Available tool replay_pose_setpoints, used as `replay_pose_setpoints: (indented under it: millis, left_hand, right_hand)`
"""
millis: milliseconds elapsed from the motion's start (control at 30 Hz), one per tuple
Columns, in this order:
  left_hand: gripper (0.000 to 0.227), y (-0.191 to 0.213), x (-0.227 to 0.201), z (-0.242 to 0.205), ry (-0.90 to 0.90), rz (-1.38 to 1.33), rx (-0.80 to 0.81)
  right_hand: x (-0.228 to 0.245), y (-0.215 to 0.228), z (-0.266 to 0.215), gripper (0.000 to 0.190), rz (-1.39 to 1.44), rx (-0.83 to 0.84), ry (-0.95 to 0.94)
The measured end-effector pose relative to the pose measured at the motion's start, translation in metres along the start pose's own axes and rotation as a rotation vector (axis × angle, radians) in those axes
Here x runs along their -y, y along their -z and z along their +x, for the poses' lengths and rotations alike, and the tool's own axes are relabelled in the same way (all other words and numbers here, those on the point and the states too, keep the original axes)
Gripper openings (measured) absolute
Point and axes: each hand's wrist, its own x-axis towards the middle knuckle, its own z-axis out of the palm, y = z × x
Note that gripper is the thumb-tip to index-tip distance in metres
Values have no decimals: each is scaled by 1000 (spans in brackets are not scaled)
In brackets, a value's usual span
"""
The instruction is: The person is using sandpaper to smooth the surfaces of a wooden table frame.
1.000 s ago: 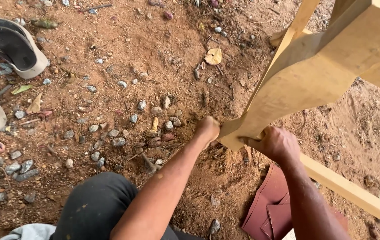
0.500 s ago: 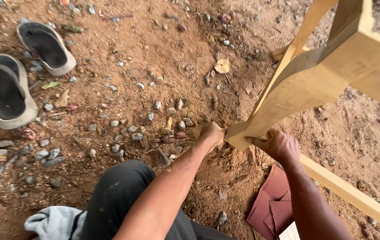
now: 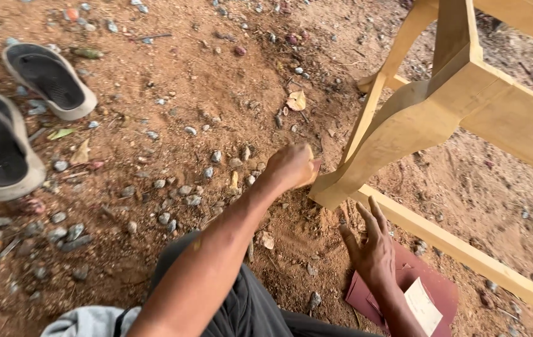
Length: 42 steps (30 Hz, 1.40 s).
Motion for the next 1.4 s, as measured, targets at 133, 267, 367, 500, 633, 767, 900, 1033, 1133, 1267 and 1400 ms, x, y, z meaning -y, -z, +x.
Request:
replay_pose_setpoints:
  millis: [133, 267, 367, 500, 633, 767, 900, 1033, 1133, 1267, 1400]
  left_hand:
    - [38, 9, -8, -13, -145, -48, -27]
    - [33, 22, -38, -46, -428, 95, 44]
    - [28, -23, -36, -30, -561, 76, 140]
    - [24, -14, -53, -45, -620, -69, 164]
    - [30, 6, -41, -35, -594, -102, -27]
    - [40, -3, -28, -14, -536, 59, -301]
    - [38, -20, -30, -24, -572, 195, -298]
    - [34, -18, -26, -18, -579, 266, -320]
    - [34, -17, -36, -22, -554, 200, -244]
    - [32, -14, -34, -23, -513, 107, -250]
    - [34, -9, -44, -28, -514, 32, -399]
  right_hand:
    - [37, 32, 6, 74, -72, -157, 188]
    - [49, 65, 20, 55, 177, -231, 256]
    - [17, 55, 14, 34, 355, -55, 62]
    - [0, 74, 19, 18, 495, 62, 78]
    - [-7, 122, 34, 12, 110, -267, 171]
    - [-59, 100, 54, 2, -41, -552, 282]
    - [-134, 6, 42, 7, -244, -310, 124]
    - [-130, 40, 38, 6, -381, -553, 111]
    - [-82, 106, 45, 11, -151, -599, 174]
    - [-32, 168, 34, 3, -50, -781, 283]
    - [-95, 134, 35, 9, -425, -1162, 445]
